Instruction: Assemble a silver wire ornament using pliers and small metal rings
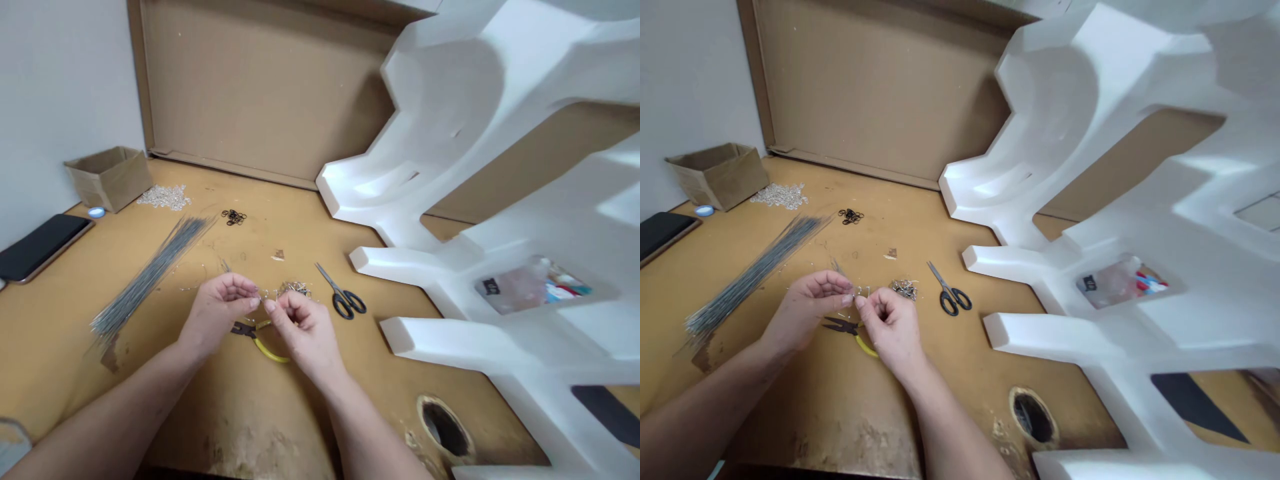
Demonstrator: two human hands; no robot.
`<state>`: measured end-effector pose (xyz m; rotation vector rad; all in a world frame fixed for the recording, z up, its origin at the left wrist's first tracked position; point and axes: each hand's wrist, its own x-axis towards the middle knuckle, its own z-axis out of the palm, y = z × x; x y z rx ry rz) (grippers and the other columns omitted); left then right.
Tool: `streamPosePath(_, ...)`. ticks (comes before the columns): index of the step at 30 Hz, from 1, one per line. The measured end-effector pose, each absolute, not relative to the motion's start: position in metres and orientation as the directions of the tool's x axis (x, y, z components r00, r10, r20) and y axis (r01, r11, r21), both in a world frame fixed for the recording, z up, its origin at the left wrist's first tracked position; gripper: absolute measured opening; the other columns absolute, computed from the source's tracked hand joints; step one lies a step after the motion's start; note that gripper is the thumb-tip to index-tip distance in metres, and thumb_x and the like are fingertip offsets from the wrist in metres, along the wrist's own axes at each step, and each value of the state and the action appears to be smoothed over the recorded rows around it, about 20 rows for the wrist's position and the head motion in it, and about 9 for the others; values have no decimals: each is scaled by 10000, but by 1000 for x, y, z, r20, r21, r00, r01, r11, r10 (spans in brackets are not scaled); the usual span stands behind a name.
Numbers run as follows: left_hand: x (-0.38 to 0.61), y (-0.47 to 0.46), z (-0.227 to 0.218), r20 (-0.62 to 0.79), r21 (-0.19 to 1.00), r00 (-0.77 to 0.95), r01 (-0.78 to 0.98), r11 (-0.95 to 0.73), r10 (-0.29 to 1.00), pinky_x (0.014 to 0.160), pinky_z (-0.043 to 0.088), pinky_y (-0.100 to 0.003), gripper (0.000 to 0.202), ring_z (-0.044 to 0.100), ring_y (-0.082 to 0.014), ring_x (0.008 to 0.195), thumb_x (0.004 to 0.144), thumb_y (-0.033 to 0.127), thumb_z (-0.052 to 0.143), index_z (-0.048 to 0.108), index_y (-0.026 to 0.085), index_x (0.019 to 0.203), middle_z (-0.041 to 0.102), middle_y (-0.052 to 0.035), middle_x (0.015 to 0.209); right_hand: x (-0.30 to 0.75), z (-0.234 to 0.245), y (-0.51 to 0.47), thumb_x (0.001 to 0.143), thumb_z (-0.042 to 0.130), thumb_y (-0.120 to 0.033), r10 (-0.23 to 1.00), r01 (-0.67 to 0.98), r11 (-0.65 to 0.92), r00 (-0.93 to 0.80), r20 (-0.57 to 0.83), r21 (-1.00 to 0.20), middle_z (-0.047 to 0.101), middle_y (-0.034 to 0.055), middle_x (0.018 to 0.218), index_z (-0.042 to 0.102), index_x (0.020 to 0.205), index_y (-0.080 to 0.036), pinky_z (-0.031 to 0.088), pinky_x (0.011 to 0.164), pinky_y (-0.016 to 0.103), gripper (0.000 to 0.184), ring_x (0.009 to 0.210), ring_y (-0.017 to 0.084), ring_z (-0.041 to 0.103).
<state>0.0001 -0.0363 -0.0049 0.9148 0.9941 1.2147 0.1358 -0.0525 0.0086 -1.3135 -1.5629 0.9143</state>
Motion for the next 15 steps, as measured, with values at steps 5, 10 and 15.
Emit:
streamPosePath(5,-6,-33,-1,-169,894,124,-398,205,978,614,433,-216,144,550,-80,573,508,117,681,612,148,630,616,16,601,146,15,-48,696,595,-379,963,283,234,65,262,-930,461,-30,519,528,584,-185,343,481,225,234,491,92,391)
streamPosePath(10,-7,-33,0,-196,889,176,-384,250,965,593,417,-212,137,554,-85,568,511,117,680,622,149,630,628,9,594,150,17,-44,668,632,-347,988,170,152,-67,142,-974,579,6,669,629,756,-202,405,574,250,169,609,125,489)
streamPosePath(15,-7,-33,1,-175,890,205,-384,244,963,623,439,-235,98,564,-95,572,548,152,670,621,150,634,643,-1,589,147,16,-45,677,633,-333,990,114,96,-118,82,-989,548,-15,566,616,620,-178,381,526,231,166,533,100,470)
